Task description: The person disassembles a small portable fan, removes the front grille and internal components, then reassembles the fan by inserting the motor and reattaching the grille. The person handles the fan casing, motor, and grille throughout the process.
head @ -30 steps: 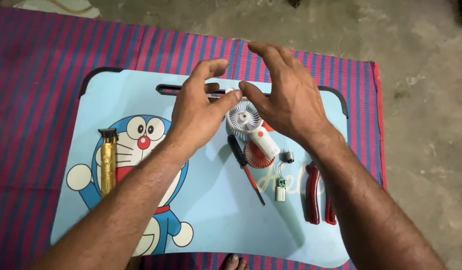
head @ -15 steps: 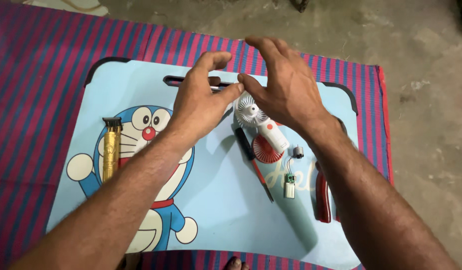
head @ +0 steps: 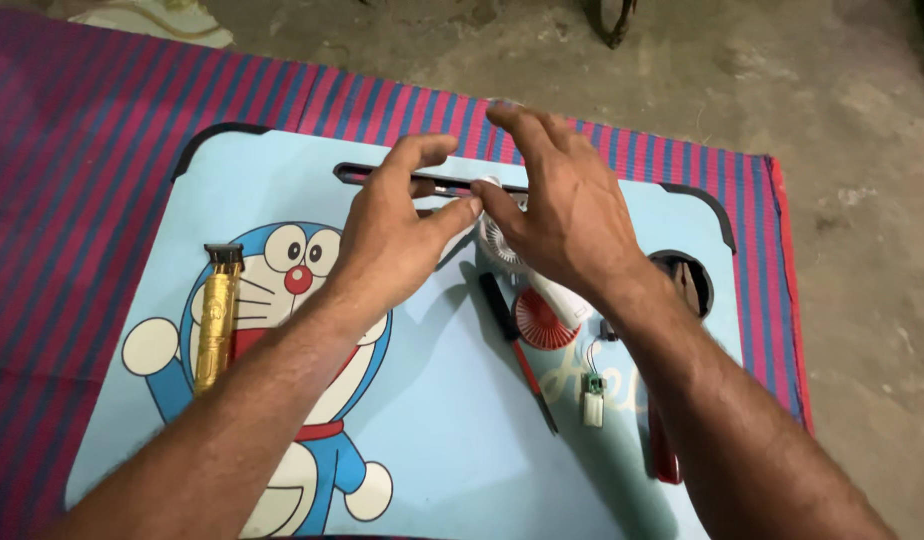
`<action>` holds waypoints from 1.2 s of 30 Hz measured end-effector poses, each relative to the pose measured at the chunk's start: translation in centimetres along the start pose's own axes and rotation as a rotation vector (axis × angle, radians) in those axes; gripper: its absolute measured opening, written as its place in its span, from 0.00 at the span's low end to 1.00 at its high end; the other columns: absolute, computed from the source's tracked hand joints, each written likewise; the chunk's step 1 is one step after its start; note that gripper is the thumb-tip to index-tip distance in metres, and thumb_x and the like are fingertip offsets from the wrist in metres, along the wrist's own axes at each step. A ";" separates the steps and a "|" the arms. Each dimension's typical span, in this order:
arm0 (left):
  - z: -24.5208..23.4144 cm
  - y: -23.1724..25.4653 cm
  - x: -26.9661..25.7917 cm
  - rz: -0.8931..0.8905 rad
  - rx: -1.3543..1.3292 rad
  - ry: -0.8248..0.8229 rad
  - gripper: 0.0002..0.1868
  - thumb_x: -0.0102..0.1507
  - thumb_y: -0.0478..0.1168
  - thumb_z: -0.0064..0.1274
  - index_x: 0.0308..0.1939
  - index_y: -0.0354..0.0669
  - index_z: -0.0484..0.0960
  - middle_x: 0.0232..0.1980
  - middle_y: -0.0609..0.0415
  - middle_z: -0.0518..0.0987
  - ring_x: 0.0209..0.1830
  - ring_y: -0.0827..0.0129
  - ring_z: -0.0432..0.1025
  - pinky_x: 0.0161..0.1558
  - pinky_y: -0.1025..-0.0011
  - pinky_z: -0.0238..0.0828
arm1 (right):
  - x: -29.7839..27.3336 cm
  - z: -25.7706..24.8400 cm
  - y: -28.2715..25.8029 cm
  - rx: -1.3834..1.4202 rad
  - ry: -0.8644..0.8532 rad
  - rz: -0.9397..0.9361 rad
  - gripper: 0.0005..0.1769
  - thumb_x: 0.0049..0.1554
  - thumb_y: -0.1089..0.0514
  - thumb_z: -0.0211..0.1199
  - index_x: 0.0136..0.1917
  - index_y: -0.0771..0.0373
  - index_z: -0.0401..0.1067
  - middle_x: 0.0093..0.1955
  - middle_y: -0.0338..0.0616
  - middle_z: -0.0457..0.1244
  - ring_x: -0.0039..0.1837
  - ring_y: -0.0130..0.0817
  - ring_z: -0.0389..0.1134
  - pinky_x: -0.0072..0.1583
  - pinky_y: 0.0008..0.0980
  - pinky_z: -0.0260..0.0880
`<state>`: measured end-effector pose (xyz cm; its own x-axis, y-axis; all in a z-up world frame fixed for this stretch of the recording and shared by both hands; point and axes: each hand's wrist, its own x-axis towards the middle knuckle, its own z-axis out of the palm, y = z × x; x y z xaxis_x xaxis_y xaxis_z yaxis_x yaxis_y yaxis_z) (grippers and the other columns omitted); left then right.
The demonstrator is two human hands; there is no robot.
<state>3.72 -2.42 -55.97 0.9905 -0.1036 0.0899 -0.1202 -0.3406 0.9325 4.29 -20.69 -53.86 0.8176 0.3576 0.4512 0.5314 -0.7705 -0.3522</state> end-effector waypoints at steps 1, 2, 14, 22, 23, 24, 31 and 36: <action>0.0 -0.1 0.0 -0.004 -0.002 -0.002 0.33 0.60 0.42 0.62 0.67 0.42 0.69 0.68 0.52 0.75 0.64 0.62 0.74 0.54 0.66 0.78 | 0.0 0.1 0.1 -0.005 0.000 -0.001 0.34 0.59 0.53 0.69 0.74 0.64 0.62 0.70 0.58 0.62 0.68 0.59 0.65 0.66 0.52 0.65; 0.2 -0.1 0.0 -0.006 -0.003 -0.006 0.33 0.60 0.42 0.62 0.68 0.43 0.69 0.68 0.52 0.75 0.64 0.61 0.73 0.55 0.66 0.78 | -0.1 0.3 0.2 -0.011 0.001 0.000 0.34 0.59 0.53 0.69 0.73 0.64 0.62 0.70 0.58 0.62 0.68 0.59 0.65 0.66 0.52 0.65; 0.8 -0.5 -0.4 -0.025 0.040 0.011 0.33 0.60 0.43 0.61 0.68 0.43 0.69 0.69 0.51 0.74 0.66 0.59 0.71 0.55 0.63 0.75 | -0.6 1.2 0.9 -0.012 0.027 -0.017 0.34 0.57 0.53 0.70 0.72 0.64 0.63 0.67 0.58 0.64 0.68 0.59 0.64 0.66 0.52 0.64; 1.2 -0.6 -0.4 -0.022 0.080 0.026 0.33 0.60 0.44 0.61 0.68 0.44 0.69 0.68 0.52 0.75 0.65 0.61 0.72 0.54 0.64 0.76 | -1.0 1.0 1.0 0.025 0.032 0.023 0.33 0.56 0.53 0.69 0.71 0.65 0.64 0.66 0.58 0.64 0.65 0.58 0.65 0.64 0.51 0.66; 1.3 -0.6 -0.4 -0.024 0.083 0.023 0.33 0.60 0.44 0.61 0.68 0.44 0.69 0.68 0.53 0.75 0.65 0.62 0.73 0.53 0.65 0.77 | -1.0 1.1 1.0 0.027 0.034 0.019 0.33 0.56 0.53 0.69 0.71 0.65 0.64 0.66 0.58 0.64 0.65 0.58 0.66 0.63 0.51 0.66; 1.3 -0.6 -0.3 -0.023 0.086 0.023 0.33 0.60 0.44 0.60 0.68 0.44 0.69 0.68 0.53 0.75 0.64 0.63 0.73 0.53 0.65 0.77 | -0.9 1.1 1.1 0.027 0.037 0.014 0.33 0.56 0.53 0.69 0.71 0.65 0.65 0.66 0.57 0.64 0.65 0.58 0.66 0.63 0.51 0.66; 1.9 -0.5 -0.6 -0.029 0.122 0.048 0.32 0.60 0.43 0.61 0.67 0.45 0.70 0.66 0.53 0.77 0.61 0.63 0.74 0.51 0.65 0.76 | -0.9 0.9 1.5 0.014 0.021 0.053 0.34 0.55 0.51 0.70 0.71 0.65 0.65 0.66 0.60 0.64 0.66 0.59 0.65 0.64 0.51 0.65; 2.1 0.0 -0.9 -0.040 0.116 0.070 0.32 0.59 0.42 0.61 0.66 0.45 0.72 0.64 0.53 0.79 0.59 0.63 0.76 0.52 0.65 0.77 | -0.7 0.8 1.6 0.019 0.037 0.013 0.35 0.55 0.51 0.71 0.70 0.66 0.65 0.67 0.61 0.63 0.67 0.60 0.64 0.65 0.51 0.64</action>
<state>2.66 -4.27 -56.79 0.9964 -0.0236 0.0820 -0.0838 -0.4496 0.8893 4.79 -21.76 -55.40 0.8157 0.3278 0.4766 0.5255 -0.7644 -0.3735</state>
